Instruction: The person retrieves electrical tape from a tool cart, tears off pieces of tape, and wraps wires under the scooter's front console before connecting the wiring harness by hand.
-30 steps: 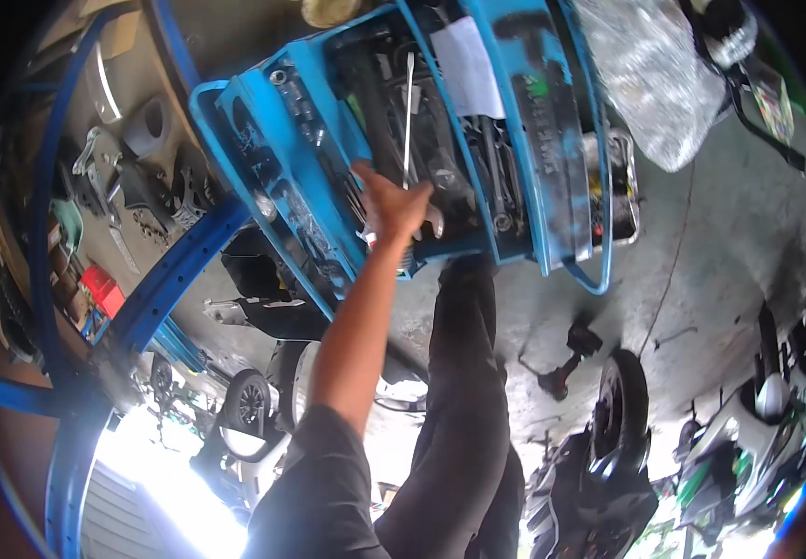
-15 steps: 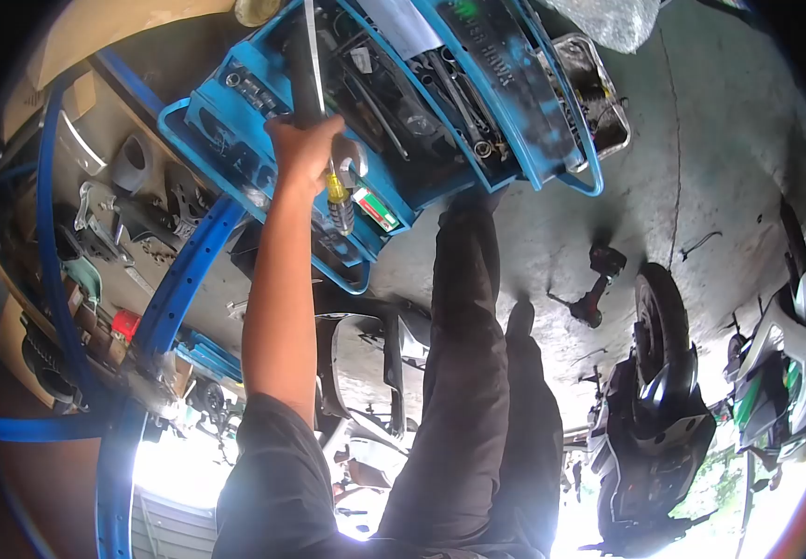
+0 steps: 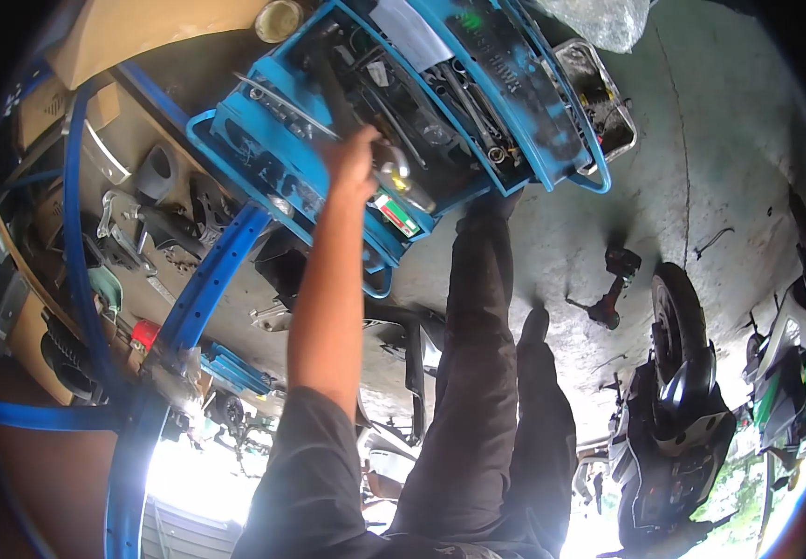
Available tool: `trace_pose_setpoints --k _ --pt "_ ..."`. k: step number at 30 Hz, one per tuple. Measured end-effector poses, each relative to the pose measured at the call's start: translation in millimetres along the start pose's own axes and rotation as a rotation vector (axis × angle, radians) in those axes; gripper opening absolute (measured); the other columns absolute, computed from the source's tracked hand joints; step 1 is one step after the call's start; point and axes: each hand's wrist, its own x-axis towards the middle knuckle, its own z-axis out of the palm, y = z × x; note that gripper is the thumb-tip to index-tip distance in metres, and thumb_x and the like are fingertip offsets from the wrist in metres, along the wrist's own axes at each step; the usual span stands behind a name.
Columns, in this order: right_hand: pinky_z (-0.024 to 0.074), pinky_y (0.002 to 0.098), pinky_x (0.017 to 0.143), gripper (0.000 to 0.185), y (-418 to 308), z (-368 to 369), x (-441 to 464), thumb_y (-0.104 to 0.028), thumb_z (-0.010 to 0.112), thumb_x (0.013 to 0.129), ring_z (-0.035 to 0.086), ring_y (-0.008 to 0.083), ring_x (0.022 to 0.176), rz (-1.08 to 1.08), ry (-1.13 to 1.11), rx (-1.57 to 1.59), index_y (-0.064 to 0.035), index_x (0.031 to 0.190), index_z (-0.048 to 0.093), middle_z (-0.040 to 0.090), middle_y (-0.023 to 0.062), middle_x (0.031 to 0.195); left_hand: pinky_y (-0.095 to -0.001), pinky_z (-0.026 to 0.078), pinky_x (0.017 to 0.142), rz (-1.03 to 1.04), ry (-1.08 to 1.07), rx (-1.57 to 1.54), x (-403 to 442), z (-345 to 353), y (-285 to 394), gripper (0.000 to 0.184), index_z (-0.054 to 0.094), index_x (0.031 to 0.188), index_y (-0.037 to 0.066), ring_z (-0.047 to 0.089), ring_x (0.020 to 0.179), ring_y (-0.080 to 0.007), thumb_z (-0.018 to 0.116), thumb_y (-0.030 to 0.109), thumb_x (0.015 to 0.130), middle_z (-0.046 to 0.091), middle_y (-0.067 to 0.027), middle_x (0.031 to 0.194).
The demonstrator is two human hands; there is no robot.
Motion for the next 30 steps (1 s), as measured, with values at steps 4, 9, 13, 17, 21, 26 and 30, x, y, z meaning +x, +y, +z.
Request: trace_pose_setpoints --k 4,9,13,17,21,26,30 --pt "0.0457 0.0401 0.061 0.041 -6 -7 17 -0.034 0.080 0.086 0.056 0.0238 0.060 -0.049 0.015 -0.016 0.0024 0.074 0.065 0.060 0.0147 0.063 -0.0420 0.060 0.071 -0.106 0.064 0.038 -13 23 -26 0.062 0.036 0.123 -0.002 0.066 0.087 -0.0276 0.074 -0.007 0.075 0.058 -0.0207 0.106" --pt "0.0456 0.0401 0.061 0.042 -9 -21 32 -0.035 0.079 0.087 0.055 0.0235 0.060 -0.111 0.034 -0.033 0.0025 0.073 0.065 0.059 0.0147 0.063 -0.0505 0.061 0.071 -0.203 0.334 0.158 24 16 -95 0.060 0.035 0.134 0.000 0.065 0.105 -0.0377 0.073 0.002 0.087 0.060 -0.0172 0.115" --pt "0.0455 0.0401 0.061 0.042 -8 -22 38 -0.035 0.079 0.087 0.055 0.0233 0.060 -0.169 0.032 -0.016 0.0025 0.073 0.065 0.059 0.0147 0.062 -0.0568 0.056 0.085 -0.001 0.187 0.430 -36 3 -45 0.058 0.038 0.137 0.005 0.054 0.125 -0.0383 0.073 0.015 0.092 0.057 -0.0205 0.126" --pt "0.0454 0.0400 0.061 0.043 6 -8 42 -0.036 0.078 0.088 0.055 0.0231 0.059 -0.223 0.017 0.039 0.0025 0.073 0.065 0.059 0.0147 0.062 -0.0459 0.038 0.114 0.194 -0.286 0.853 -123 -55 -65 0.083 0.038 0.148 -0.003 0.047 0.136 -0.0443 0.073 0.041 0.087 0.049 -0.0304 0.145" --pt "0.0454 0.0400 0.061 0.043 55 17 44 -0.036 0.078 0.088 0.055 0.0229 0.059 -0.265 0.024 0.125 0.0026 0.073 0.065 0.059 0.0147 0.062 -0.0469 0.030 0.120 -0.362 -0.715 1.223 -237 -118 -96 0.113 0.018 0.159 0.003 0.035 0.146 -0.0434 0.065 0.071 0.083 0.033 -0.0301 0.158" --pt "0.0506 0.0390 0.072 0.031 87 58 34 -0.033 0.064 0.097 0.065 0.0225 0.081 -0.488 -0.011 0.193 -0.0038 0.101 0.074 0.070 0.0130 0.088 -0.0448 0.033 0.117 -0.691 -0.690 0.790 -275 -185 -152 0.119 0.023 0.160 0.003 0.040 0.143 -0.0355 0.051 0.087 0.080 0.034 -0.0202 0.160" --pt "0.0474 0.0324 0.071 0.036 81 122 62 -0.033 0.066 0.098 0.059 0.0164 0.078 -0.433 -0.071 0.863 0.0026 0.098 0.072 0.068 0.0073 0.086 -0.0439 0.035 0.116 -0.635 -0.699 1.096 -353 -172 -53 0.113 0.034 0.157 0.004 0.040 0.143 -0.0326 0.056 0.084 0.080 0.035 -0.0165 0.160"
